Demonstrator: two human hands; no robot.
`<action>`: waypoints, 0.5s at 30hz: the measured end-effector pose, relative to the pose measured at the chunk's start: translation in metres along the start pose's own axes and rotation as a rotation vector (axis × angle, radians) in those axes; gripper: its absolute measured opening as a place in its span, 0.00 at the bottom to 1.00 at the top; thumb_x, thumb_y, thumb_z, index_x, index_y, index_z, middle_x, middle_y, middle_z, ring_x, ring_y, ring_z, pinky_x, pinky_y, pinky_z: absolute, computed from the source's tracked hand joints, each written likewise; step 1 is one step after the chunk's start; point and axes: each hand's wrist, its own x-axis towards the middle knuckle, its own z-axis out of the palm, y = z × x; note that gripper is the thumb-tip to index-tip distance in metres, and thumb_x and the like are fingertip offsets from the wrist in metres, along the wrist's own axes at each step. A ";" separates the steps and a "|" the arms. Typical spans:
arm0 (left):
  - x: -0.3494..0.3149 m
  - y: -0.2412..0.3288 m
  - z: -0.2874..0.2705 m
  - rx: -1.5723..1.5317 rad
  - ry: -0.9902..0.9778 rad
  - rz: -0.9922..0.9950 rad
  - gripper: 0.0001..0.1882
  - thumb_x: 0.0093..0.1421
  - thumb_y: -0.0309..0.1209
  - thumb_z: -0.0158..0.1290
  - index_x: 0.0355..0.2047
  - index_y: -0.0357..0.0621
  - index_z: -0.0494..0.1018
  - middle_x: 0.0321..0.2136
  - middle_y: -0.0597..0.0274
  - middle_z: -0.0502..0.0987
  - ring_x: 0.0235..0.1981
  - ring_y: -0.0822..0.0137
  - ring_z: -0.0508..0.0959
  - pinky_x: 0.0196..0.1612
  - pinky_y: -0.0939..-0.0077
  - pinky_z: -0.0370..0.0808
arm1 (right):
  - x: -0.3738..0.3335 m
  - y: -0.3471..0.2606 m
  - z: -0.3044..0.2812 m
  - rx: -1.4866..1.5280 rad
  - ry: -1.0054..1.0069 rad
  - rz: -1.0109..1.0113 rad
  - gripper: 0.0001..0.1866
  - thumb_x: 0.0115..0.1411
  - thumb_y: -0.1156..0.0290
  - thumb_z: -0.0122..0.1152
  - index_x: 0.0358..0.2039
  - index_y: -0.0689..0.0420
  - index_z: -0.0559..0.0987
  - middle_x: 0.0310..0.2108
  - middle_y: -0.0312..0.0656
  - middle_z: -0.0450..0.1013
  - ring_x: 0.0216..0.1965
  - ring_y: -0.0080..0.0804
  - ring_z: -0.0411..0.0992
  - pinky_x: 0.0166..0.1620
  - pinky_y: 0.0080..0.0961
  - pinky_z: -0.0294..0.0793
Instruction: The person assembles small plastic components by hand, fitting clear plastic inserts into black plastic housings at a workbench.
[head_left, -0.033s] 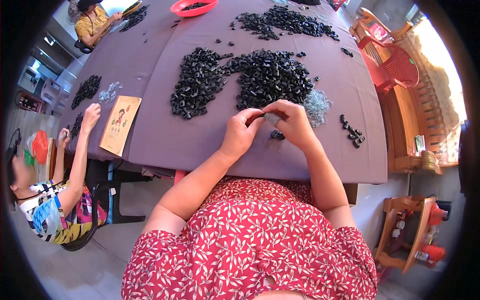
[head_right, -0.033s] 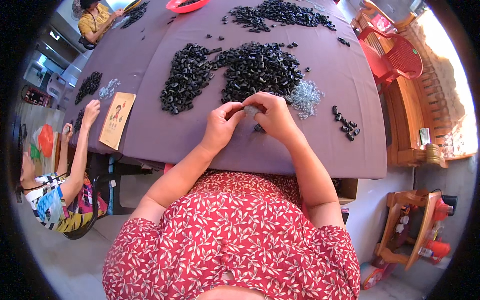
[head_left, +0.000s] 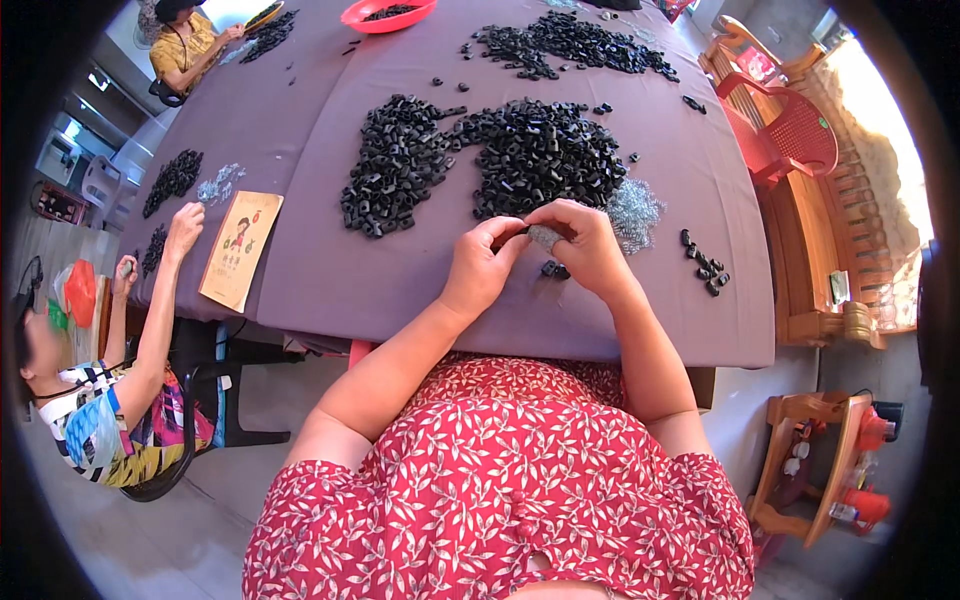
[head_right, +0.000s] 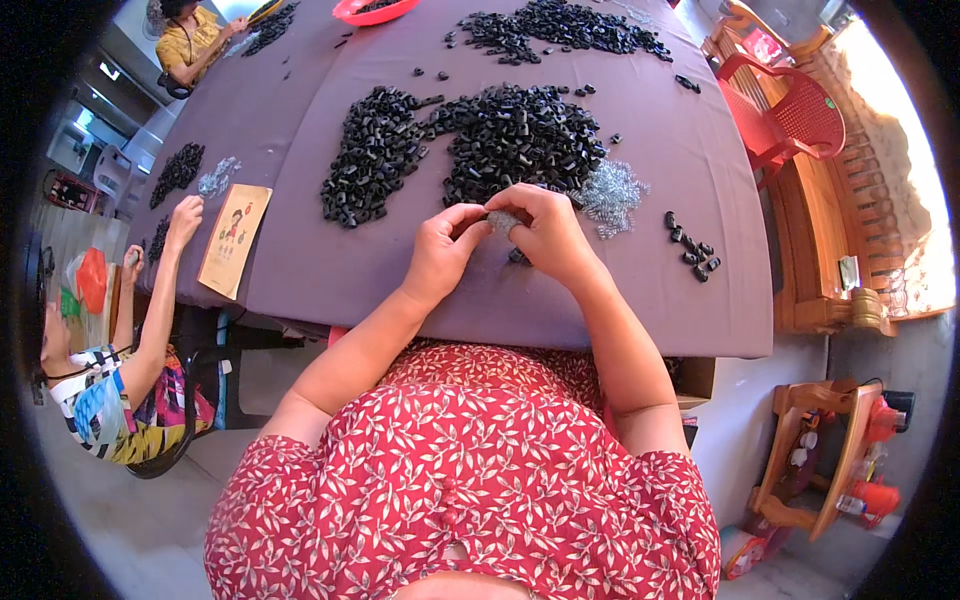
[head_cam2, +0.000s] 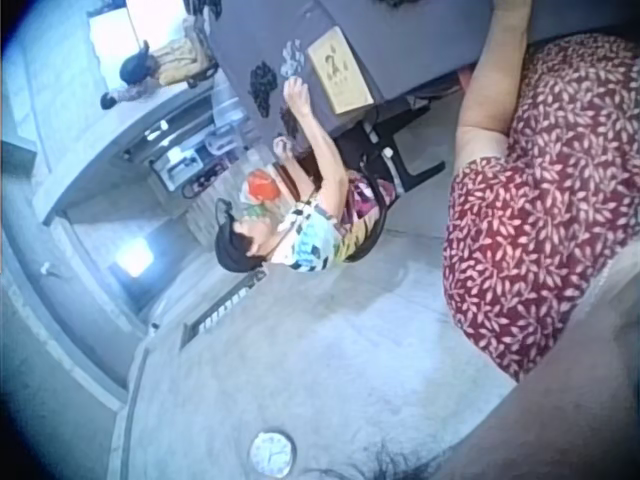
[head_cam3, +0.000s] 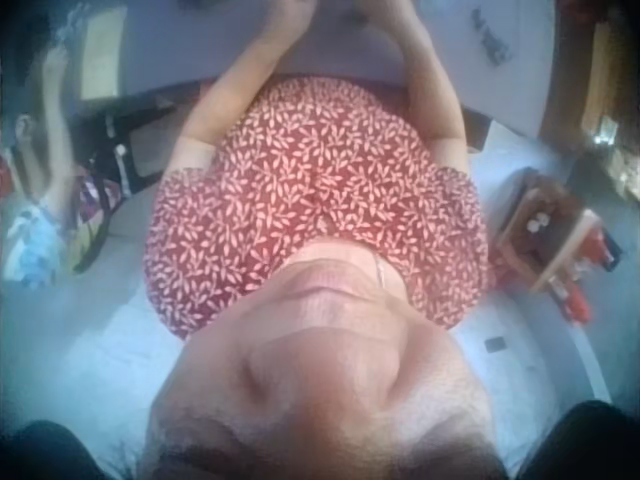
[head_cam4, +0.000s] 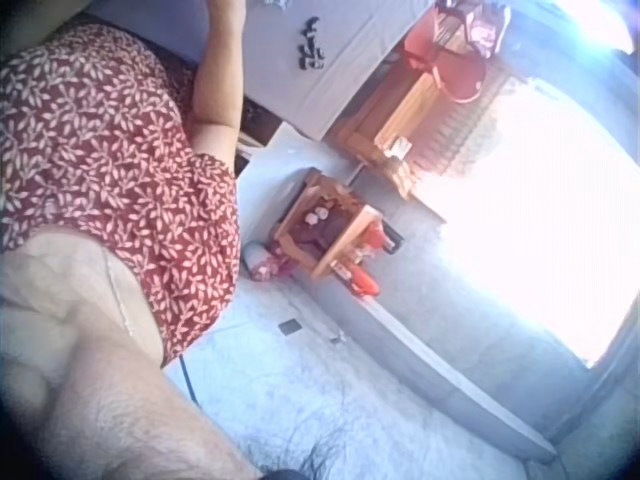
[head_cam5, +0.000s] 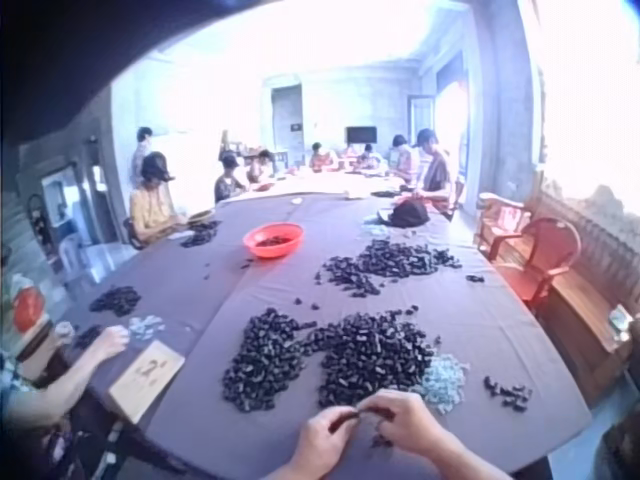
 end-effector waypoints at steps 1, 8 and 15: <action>0.000 0.000 -0.001 -0.029 -0.013 -0.020 0.08 0.62 0.24 0.57 0.42 0.36 0.78 0.32 0.68 0.80 0.34 0.80 0.76 0.39 0.83 0.74 | 0.000 0.000 0.001 0.056 0.002 0.033 0.17 0.45 0.89 0.54 0.37 0.64 0.81 0.30 0.41 0.77 0.32 0.24 0.75 0.37 0.21 0.75; 0.004 -0.003 -0.004 -0.234 -0.045 -0.127 0.09 0.64 0.26 0.56 0.42 0.35 0.77 0.33 0.66 0.80 0.34 0.78 0.78 0.40 0.83 0.74 | 0.004 0.011 0.010 0.216 0.033 0.073 0.16 0.50 0.88 0.56 0.39 0.64 0.82 0.31 0.37 0.77 0.33 0.21 0.74 0.38 0.19 0.75; 0.005 -0.002 -0.007 -0.436 -0.044 -0.165 0.09 0.64 0.27 0.56 0.43 0.36 0.77 0.33 0.66 0.80 0.34 0.77 0.77 0.42 0.83 0.73 | 0.004 0.014 0.019 0.453 0.065 0.054 0.12 0.57 0.83 0.59 0.41 0.60 0.84 0.32 0.32 0.73 0.31 0.19 0.72 0.35 0.16 0.72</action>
